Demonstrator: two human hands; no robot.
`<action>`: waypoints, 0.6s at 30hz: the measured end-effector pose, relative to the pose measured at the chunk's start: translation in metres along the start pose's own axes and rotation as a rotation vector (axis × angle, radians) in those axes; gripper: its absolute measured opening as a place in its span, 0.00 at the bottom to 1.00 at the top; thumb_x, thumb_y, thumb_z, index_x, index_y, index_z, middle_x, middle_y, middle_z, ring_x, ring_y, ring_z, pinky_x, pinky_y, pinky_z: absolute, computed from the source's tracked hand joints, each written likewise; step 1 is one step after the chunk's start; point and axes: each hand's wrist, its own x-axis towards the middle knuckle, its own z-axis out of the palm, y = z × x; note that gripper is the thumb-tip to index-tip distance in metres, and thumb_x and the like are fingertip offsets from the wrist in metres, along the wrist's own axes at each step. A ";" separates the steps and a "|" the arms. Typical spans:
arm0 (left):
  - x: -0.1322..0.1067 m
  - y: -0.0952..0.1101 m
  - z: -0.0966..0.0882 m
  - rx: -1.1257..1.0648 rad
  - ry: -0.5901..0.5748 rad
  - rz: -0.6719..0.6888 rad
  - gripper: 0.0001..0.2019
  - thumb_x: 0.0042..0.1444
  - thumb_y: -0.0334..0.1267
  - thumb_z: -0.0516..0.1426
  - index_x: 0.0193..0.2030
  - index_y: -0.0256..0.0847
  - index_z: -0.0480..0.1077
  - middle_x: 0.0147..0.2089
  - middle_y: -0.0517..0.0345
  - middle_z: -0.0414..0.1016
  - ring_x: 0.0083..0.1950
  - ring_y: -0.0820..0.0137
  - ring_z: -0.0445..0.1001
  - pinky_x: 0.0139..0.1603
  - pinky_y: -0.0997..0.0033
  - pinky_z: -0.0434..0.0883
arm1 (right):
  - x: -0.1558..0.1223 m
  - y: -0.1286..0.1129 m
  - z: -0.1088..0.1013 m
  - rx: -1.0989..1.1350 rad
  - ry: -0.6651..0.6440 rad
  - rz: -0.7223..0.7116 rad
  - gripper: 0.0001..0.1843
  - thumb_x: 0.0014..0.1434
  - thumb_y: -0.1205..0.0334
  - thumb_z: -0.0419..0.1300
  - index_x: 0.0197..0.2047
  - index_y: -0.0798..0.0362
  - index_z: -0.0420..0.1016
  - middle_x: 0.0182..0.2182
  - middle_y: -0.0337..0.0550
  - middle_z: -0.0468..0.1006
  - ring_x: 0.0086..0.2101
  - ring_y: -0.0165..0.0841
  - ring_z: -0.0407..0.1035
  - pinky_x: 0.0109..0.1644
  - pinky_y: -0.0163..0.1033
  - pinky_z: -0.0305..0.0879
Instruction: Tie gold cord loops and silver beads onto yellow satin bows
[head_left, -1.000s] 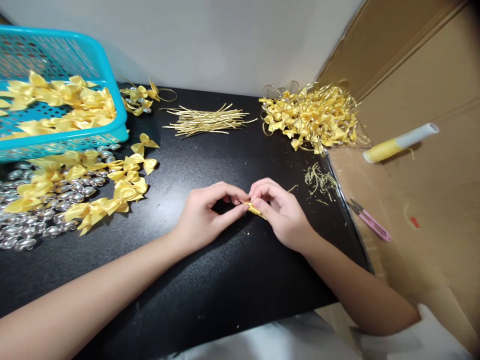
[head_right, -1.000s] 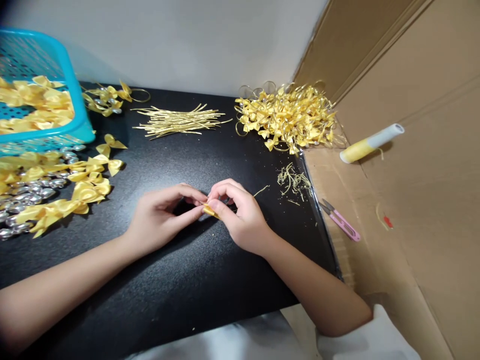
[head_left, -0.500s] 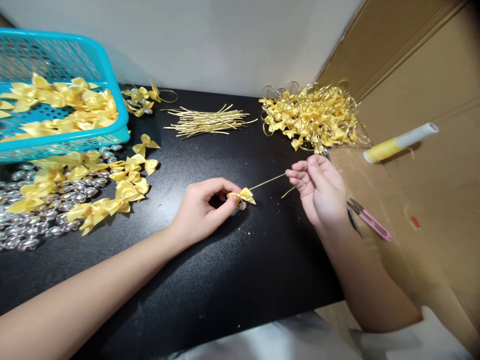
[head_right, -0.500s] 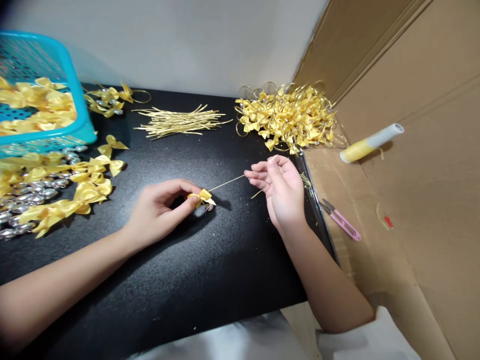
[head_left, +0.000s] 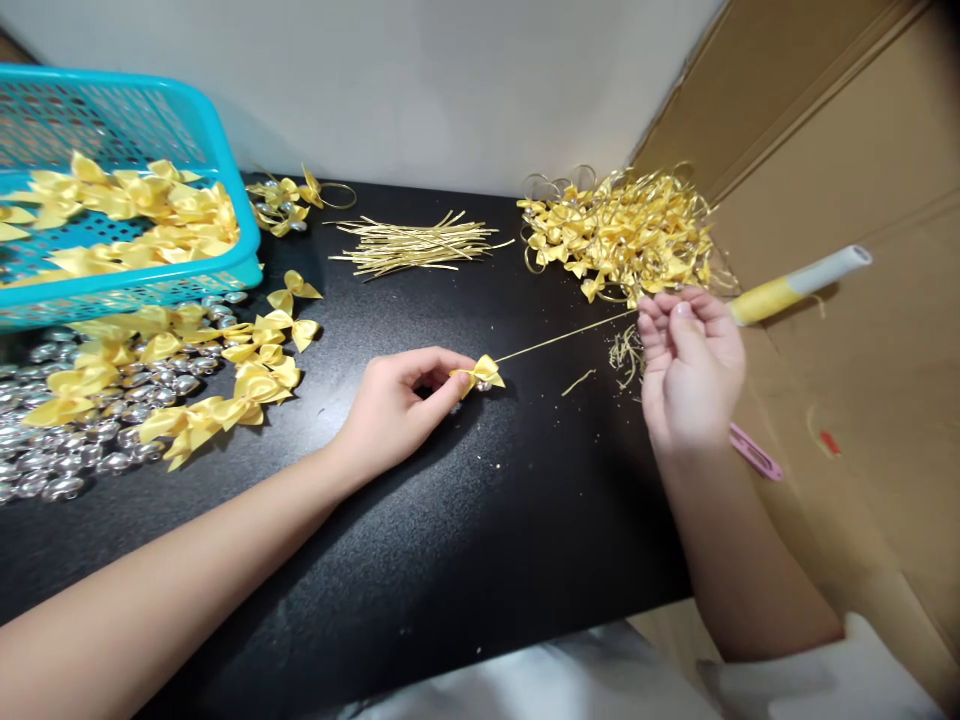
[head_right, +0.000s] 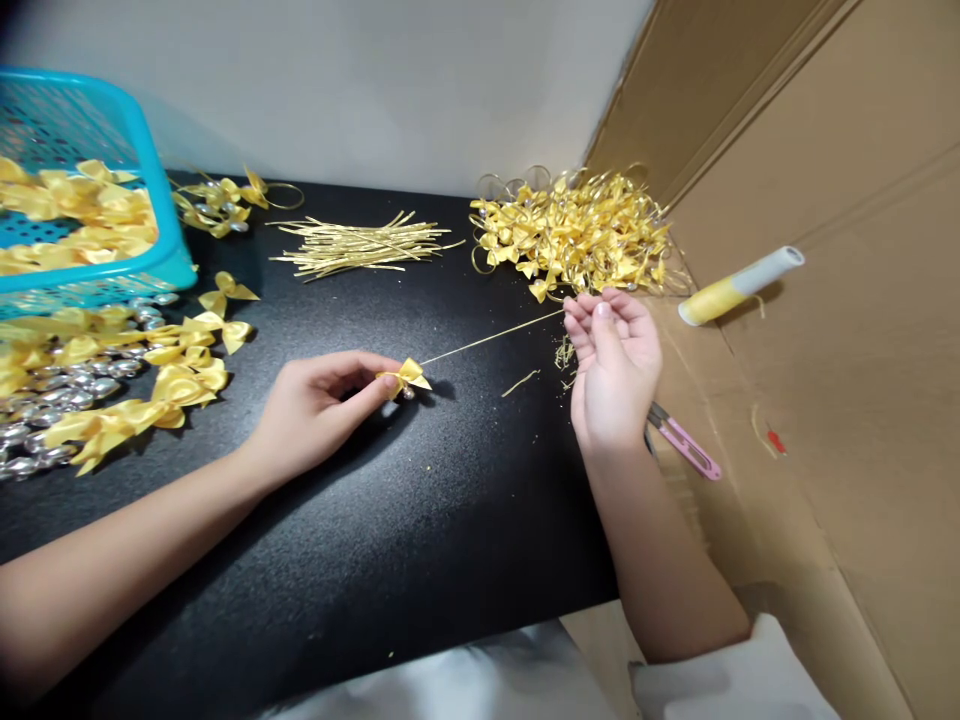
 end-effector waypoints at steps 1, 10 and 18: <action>0.000 0.000 0.000 -0.009 -0.008 -0.011 0.11 0.58 0.42 0.60 0.40 0.37 0.79 0.36 0.52 0.83 0.32 0.69 0.78 0.33 0.72 0.72 | 0.000 0.000 0.000 0.012 0.020 0.000 0.04 0.60 0.68 0.60 0.37 0.50 0.71 0.33 0.35 0.79 0.37 0.24 0.78 0.46 0.31 0.74; 0.002 0.004 -0.003 0.076 -0.101 0.041 0.10 0.58 0.38 0.58 0.40 0.36 0.80 0.35 0.54 0.83 0.29 0.72 0.74 0.32 0.73 0.69 | 0.005 0.000 -0.001 0.048 0.125 -0.047 0.03 0.60 0.68 0.60 0.37 0.52 0.69 0.31 0.32 0.78 0.35 0.23 0.77 0.48 0.34 0.75; 0.002 0.005 -0.005 0.071 -0.297 0.230 0.08 0.58 0.34 0.57 0.37 0.38 0.80 0.34 0.56 0.82 0.34 0.72 0.76 0.36 0.75 0.69 | 0.008 0.001 -0.002 0.029 0.175 -0.125 0.04 0.63 0.69 0.57 0.37 0.51 0.67 0.31 0.32 0.78 0.35 0.24 0.77 0.48 0.36 0.75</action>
